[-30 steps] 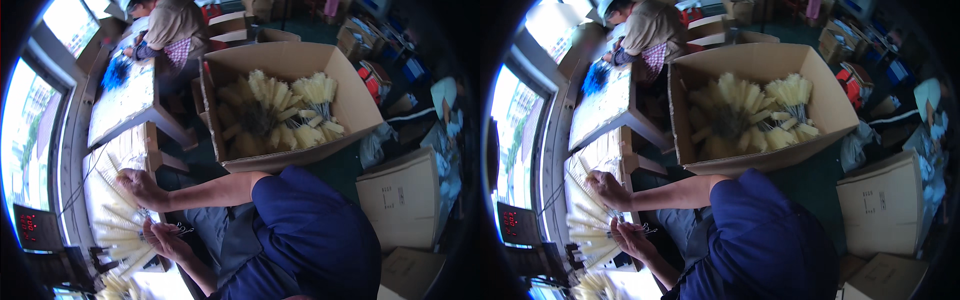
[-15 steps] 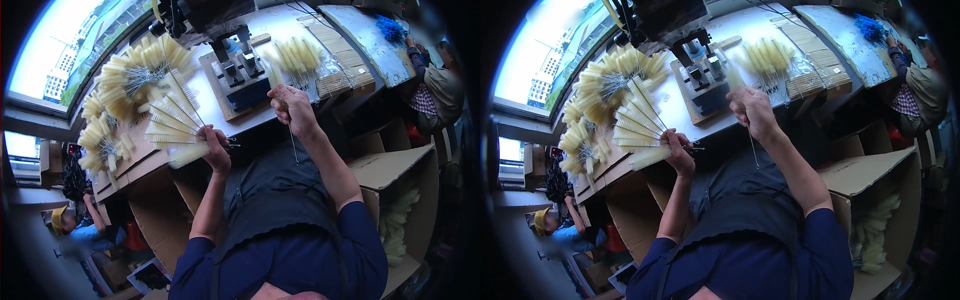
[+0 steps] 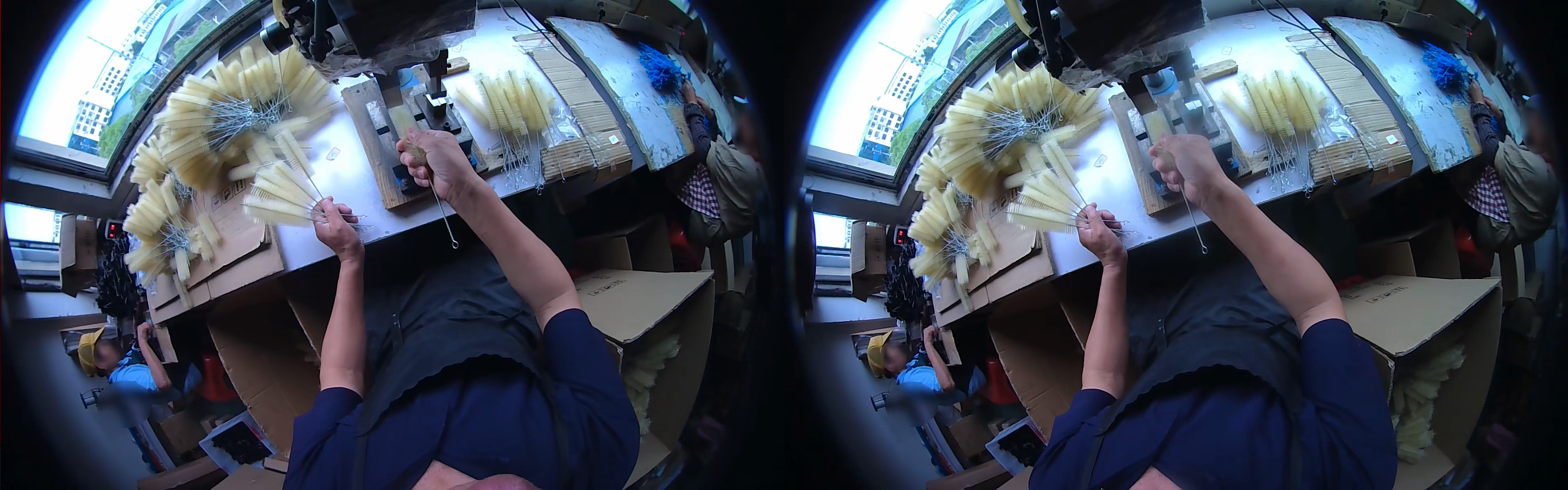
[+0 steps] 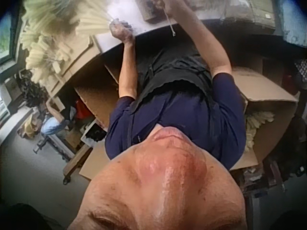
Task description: The person is assembling industrial brushes by inserting wire loops through bristle clusters and using a press machine to secure them.
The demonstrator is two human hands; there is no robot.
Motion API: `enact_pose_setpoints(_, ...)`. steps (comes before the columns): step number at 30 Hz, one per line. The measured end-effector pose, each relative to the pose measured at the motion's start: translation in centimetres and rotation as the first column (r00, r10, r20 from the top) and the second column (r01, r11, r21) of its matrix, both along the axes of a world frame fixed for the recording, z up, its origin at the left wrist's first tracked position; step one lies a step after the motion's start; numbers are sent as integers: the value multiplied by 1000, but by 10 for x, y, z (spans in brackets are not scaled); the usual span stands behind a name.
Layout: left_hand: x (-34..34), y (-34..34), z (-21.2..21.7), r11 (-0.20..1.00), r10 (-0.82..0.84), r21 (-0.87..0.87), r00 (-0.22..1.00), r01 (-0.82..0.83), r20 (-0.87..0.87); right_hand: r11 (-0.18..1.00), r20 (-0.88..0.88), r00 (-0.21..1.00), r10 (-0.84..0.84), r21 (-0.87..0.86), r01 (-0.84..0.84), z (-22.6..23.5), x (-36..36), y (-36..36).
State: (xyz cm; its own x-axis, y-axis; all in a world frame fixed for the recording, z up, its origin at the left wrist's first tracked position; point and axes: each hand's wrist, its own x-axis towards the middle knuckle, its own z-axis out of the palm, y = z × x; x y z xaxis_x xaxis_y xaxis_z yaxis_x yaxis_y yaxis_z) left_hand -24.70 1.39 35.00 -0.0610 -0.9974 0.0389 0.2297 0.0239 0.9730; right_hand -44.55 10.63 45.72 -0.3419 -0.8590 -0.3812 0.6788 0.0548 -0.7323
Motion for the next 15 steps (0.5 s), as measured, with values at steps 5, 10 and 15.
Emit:
enact_pose_setpoints(5, 1, 1, 4, 1000, -31, 4, 998, 31, 46, 1000, 27, 1000, -2, 27, 1, 8, -7, -7)
enact_pose_setpoints(10, 0, 1, 4, 1000, -23, 7, 996, 23, 84, 997, 67, 997, -38, 65, 34, 21, 0, -4)
enact_pose_setpoints(15, 3, 0, 0, 999, -34, -4, 993, 35, 117, 1000, 140, 990, -9, -20, 12, 56, 17, -3)
